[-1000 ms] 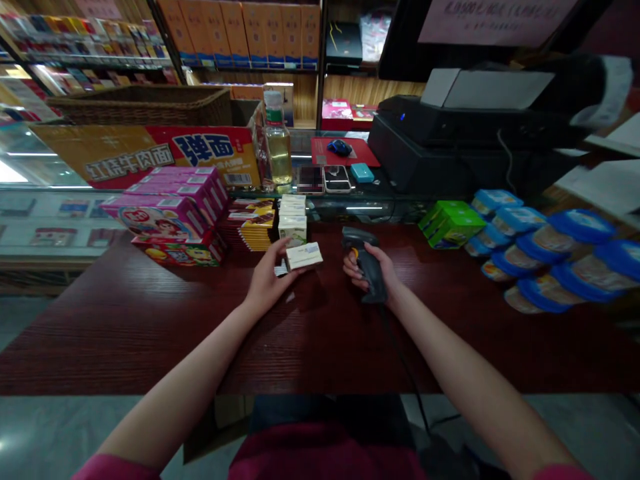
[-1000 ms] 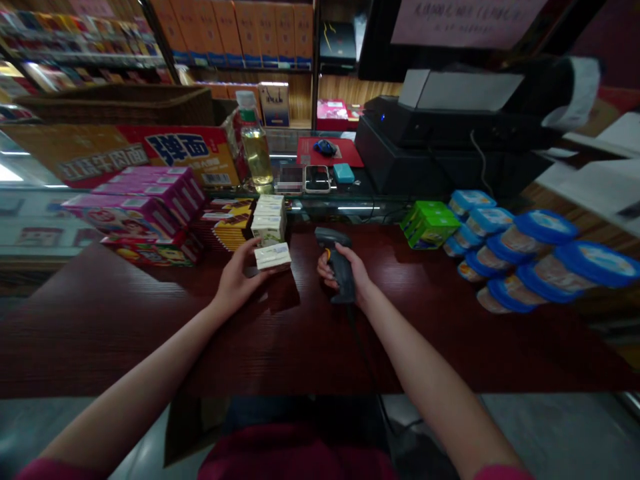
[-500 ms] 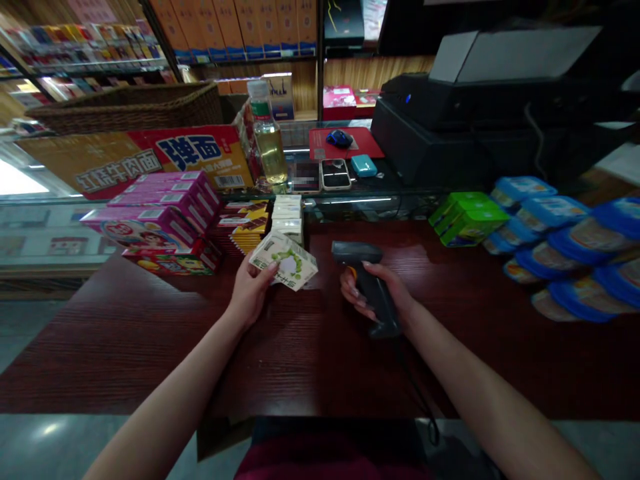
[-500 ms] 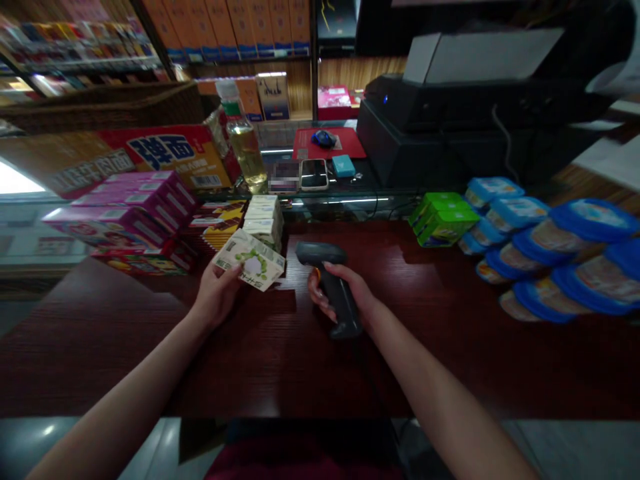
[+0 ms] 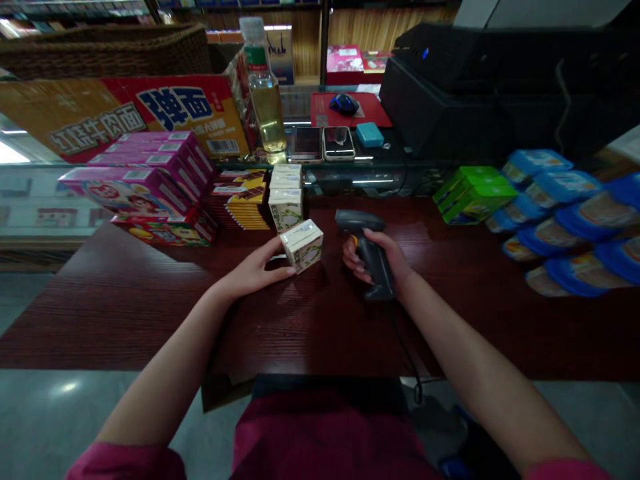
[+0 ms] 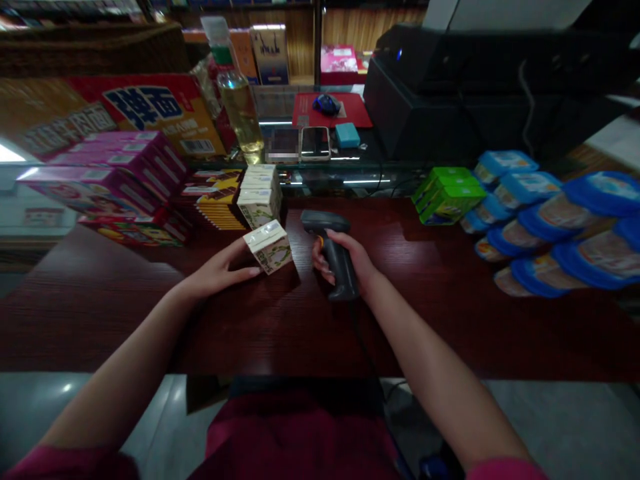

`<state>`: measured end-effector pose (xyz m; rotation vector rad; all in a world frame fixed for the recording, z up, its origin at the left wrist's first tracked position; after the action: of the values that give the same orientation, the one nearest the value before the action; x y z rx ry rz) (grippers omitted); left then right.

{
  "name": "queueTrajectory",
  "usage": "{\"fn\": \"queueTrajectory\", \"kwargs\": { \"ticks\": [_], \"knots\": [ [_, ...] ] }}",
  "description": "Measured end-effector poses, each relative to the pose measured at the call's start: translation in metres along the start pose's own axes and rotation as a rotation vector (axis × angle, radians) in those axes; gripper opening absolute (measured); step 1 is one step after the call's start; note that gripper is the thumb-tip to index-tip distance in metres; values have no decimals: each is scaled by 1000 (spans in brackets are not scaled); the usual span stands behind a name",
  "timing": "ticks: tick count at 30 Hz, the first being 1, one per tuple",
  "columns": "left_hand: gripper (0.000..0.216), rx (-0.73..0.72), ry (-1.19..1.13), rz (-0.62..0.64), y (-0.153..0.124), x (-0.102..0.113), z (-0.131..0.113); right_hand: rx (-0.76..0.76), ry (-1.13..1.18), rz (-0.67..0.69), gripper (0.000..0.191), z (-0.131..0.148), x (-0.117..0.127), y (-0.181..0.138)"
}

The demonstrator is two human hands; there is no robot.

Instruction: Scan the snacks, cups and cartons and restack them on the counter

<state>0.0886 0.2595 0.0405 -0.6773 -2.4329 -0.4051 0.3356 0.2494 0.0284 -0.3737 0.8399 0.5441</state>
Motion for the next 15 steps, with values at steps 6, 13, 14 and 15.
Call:
{"fn": "queueTrajectory", "kwargs": {
  "ticks": [6, 13, 14, 15],
  "knots": [
    [64, -33, -10, 66, 5, 6, 11, 46, -47, -88, 38, 1, 8, 0],
    [77, 114, -277, -166, 33, -30, 6, 102, -65, -138, 38, -1, 11, -19],
    [72, 149, -349, -230, 39, -38, 1, 114, -69, -154, 38, -1, 12, -23],
    [66, 176, -415, -287, 45, -47, -4, 129, -74, -171, 37, -1, 12, -28]
  ]
}}
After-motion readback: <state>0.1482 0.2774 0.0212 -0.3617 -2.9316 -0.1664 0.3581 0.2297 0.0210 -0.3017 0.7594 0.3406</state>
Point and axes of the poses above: each hand's wrist, its own y-axis towards the middle knuckle, its own x-axis out of the back of the hand, z = x × y, the point moved 4 cm from there along y, towards the middle knuckle, and after that the axes turned 13 degrees about y, right-handed, at the moved point
